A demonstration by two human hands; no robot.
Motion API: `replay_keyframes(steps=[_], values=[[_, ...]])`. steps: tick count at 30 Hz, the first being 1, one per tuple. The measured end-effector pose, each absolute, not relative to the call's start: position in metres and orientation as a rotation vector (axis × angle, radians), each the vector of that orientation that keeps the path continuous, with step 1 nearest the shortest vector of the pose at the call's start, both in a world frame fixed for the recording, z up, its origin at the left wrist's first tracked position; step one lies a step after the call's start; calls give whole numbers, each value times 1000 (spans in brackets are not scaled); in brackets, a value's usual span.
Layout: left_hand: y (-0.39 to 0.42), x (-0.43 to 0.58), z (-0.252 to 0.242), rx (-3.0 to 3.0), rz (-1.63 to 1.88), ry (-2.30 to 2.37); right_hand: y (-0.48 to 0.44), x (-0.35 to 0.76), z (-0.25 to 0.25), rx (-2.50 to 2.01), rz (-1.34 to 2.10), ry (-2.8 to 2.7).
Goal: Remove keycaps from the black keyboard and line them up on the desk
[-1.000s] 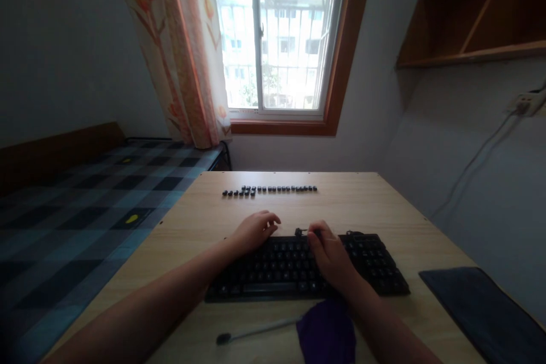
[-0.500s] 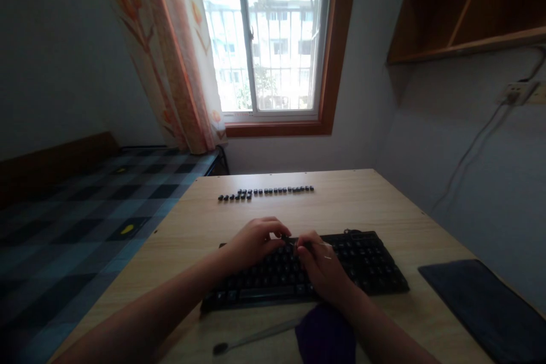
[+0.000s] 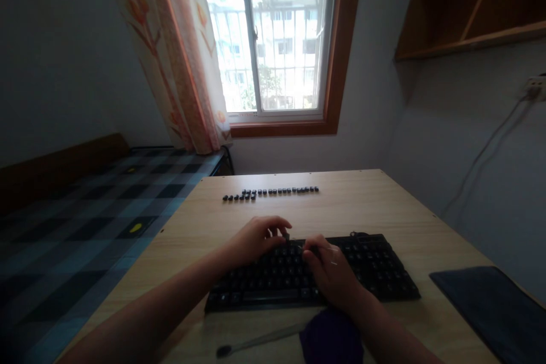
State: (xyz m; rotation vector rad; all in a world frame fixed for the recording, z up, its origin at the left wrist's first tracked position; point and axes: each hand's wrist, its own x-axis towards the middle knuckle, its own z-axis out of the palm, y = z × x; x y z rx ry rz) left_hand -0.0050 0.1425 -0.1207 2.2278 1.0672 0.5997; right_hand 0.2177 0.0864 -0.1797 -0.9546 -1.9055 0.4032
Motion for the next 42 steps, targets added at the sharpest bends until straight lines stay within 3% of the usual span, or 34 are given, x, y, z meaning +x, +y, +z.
replay_keyframes(steps=[6, 14, 23, 42], values=[[169, -30, -124, 2457, 663, 1214, 93, 225, -185, -1014, 442, -1794], [204, -61, -146, 2471, 378, 1535, 93, 225, -182, -1048, 342, -1849], [202, -64, -158, 2461, 322, 1715, 93, 226, -180, -1028, 358, -1849], [229, -62, -151, 2772, 358, 1550, 91, 231, -173, -1004, 358, -1900]])
